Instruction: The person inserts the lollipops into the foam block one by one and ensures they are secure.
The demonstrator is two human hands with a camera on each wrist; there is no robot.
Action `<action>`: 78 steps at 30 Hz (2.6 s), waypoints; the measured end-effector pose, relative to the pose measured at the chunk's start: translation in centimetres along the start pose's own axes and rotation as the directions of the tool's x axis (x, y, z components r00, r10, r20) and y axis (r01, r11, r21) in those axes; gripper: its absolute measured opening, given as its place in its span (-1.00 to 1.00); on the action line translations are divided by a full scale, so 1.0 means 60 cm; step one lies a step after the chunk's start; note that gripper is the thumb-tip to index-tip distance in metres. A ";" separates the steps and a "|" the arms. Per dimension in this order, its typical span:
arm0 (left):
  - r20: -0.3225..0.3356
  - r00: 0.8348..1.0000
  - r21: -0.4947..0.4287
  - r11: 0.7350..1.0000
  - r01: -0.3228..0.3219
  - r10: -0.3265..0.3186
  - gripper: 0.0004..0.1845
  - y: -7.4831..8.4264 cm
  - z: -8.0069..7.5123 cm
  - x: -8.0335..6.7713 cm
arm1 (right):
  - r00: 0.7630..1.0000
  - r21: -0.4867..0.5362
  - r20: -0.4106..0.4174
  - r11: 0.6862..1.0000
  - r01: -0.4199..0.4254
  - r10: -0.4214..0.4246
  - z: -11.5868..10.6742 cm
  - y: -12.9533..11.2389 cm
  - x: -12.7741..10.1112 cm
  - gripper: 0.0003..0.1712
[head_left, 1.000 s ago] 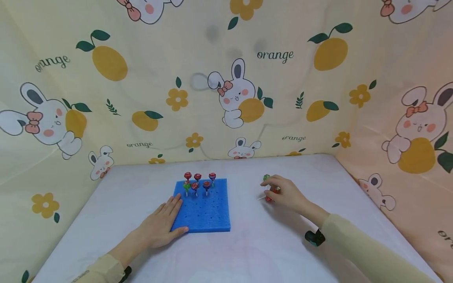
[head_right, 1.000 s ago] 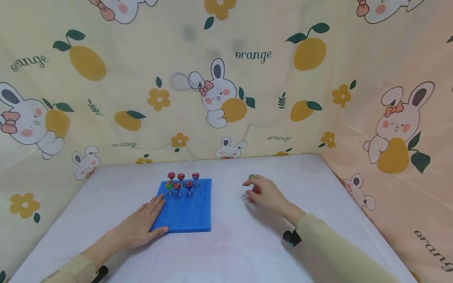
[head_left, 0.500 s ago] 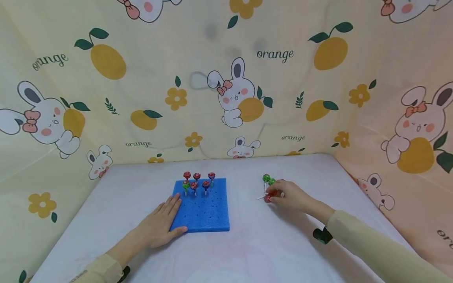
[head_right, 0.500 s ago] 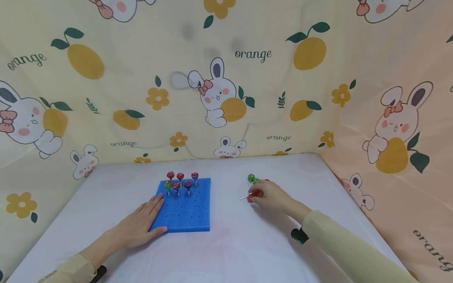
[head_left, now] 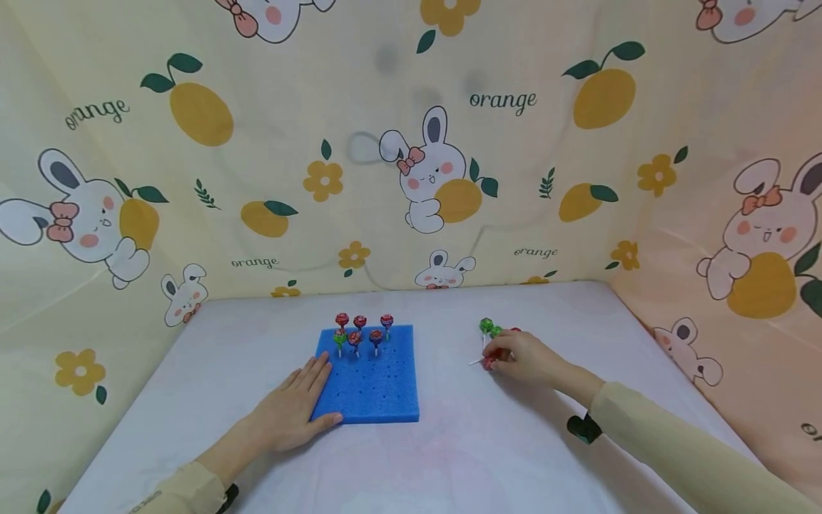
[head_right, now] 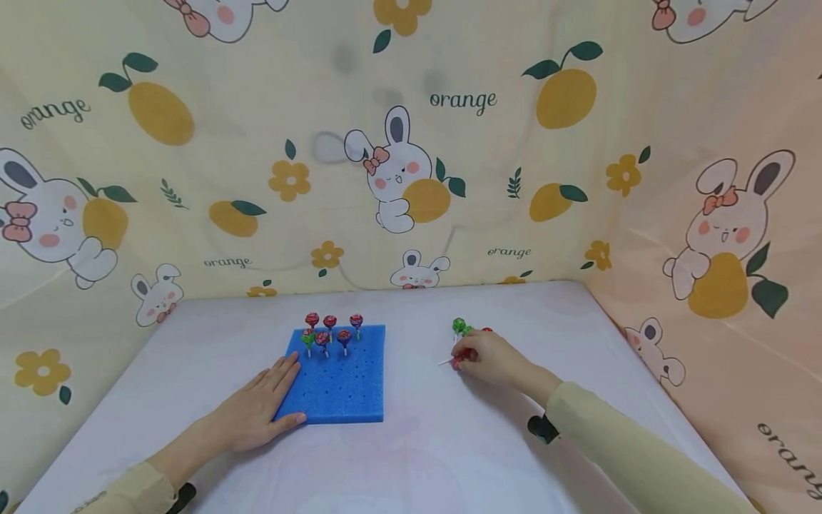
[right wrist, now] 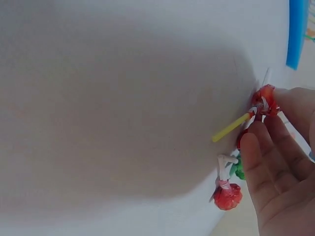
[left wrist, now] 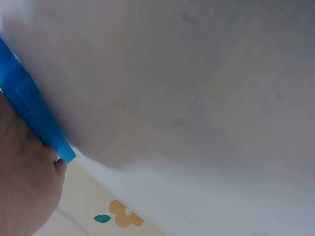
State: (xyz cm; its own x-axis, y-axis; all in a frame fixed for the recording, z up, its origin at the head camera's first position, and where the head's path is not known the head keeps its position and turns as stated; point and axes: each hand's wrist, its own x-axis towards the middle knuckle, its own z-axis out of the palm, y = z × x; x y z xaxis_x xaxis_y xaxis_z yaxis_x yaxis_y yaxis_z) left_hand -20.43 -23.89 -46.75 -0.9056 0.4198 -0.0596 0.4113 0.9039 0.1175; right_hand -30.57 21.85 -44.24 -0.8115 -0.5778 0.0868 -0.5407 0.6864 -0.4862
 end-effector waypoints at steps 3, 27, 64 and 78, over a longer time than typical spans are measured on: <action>-0.008 1.000 0.005 1.000 -0.002 0.002 0.09 0.000 0.001 0.001 | 1.000 0.004 -0.002 1.000 0.005 -0.005 0.001 0.002 0.001 -0.79; 0.006 1.000 -0.009 1.000 0.011 -0.011 0.10 0.002 -0.001 0.000 | 0.999 0.006 0.026 1.000 0.026 -0.026 0.008 0.000 0.003 -0.84; 0.002 1.000 -0.027 0.999 0.016 -0.016 0.09 0.005 -0.002 -0.001 | 0.981 0.180 -0.186 0.980 0.084 -0.050 0.022 -0.034 0.011 -0.73; 0.000 1.000 -0.030 0.999 0.012 -0.012 0.08 0.003 0.001 0.000 | 0.959 0.293 -0.269 0.941 0.169 -0.088 0.044 -0.089 0.049 -0.77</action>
State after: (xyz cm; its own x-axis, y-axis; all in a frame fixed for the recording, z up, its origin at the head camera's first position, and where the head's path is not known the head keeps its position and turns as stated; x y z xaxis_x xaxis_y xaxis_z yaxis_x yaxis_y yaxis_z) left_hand -20.37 -23.74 -46.77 -0.9104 0.4092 -0.0613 0.3974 0.9059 0.1462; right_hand -29.49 15.28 -43.68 -0.7903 -0.4958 0.3601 -0.5808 0.4189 -0.6979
